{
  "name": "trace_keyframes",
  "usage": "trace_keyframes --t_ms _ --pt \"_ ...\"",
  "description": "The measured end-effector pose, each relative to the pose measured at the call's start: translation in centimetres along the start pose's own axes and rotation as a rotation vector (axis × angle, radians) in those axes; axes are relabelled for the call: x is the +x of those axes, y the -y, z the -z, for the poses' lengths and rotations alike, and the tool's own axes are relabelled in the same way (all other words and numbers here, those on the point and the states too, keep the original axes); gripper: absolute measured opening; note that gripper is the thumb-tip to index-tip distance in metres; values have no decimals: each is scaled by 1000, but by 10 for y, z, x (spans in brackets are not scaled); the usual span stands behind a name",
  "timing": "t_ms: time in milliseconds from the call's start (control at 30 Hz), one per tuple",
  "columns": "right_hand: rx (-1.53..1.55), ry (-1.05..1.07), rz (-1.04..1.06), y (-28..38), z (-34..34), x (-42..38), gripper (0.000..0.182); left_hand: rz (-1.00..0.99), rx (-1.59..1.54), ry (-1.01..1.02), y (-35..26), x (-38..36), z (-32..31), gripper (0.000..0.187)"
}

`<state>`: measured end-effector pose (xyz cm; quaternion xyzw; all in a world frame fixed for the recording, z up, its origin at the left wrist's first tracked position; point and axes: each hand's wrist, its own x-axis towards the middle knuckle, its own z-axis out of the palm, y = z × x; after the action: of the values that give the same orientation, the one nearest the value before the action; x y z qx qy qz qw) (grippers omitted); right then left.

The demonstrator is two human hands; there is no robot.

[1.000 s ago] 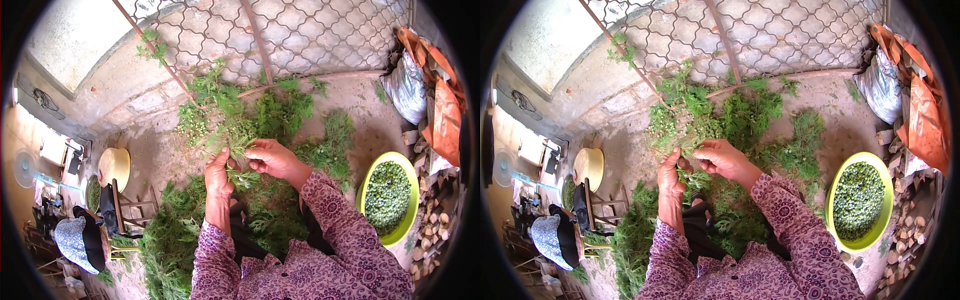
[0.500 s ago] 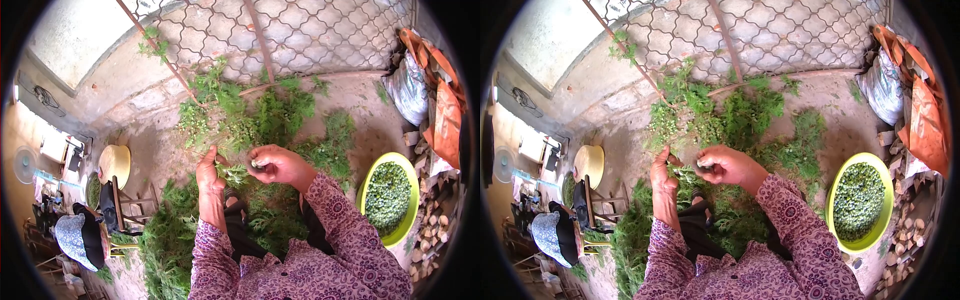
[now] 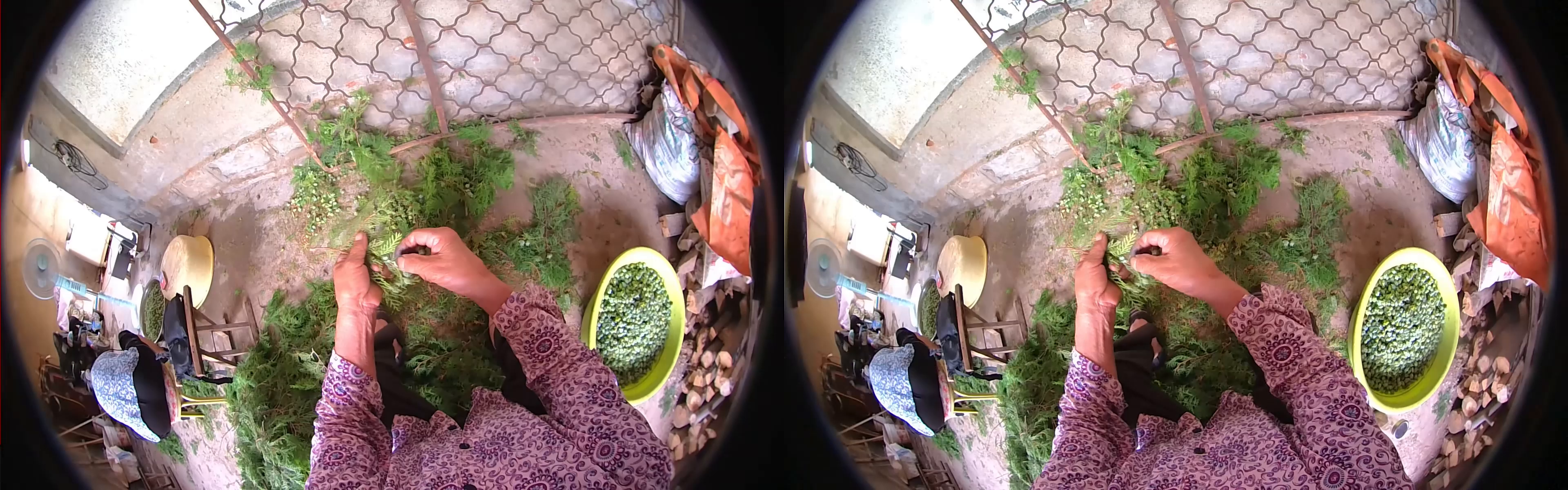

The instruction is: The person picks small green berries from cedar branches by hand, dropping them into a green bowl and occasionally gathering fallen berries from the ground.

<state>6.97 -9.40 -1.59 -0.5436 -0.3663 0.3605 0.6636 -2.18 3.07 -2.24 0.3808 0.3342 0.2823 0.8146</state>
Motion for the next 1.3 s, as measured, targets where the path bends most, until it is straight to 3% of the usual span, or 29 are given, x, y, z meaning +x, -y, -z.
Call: trace_keyframes --t_ms 33,133,267,333,500,567,700,867,1033,1167,1233,1267,1300 --pt "-126 -63 158 -4 -2 2 12 0 0 0 3 -1 -2 15" --pt "-340 -78 64 -7 -1 2 10 -123 31 1 12 2 -7 20" --pt "-387 -115 17 -3 -4 1 10 -90 35 91 11 0 -1 21" --pt "-265 -205 112 -9 -3 4 18 -69 49 144 10 -2 -2 22" --pt "-171 -202 29 -2 5 5 17 5 134 251 3 -9 -2 20" --pt "-56 -87 -88 6 6 2 8 60 138 135 -1 -10 -1 40" --pt "302 -34 -280 8 7 1 7 114 123 286 -8 -13 2 43" --pt "748 104 -296 8 13 -1 6 139 26 247 -6 -16 0 30" --pt "833 156 -258 24 20 -2 11 181 -13 248 -13 -8 6 17" --pt "646 77 -170 15 21 0 15 148 -79 265 -11 -5 6 15" --pt "3 -44 -158 19 14 -3 17 155 -72 259 -10 -6 5 15" --pt "-167 -61 -32 20 11 -2 21 155 -71 260 -9 -6 4 15" --pt "-167 -61 -32 14 8 -1 21 140 -41 243 -8 -6 2 16"
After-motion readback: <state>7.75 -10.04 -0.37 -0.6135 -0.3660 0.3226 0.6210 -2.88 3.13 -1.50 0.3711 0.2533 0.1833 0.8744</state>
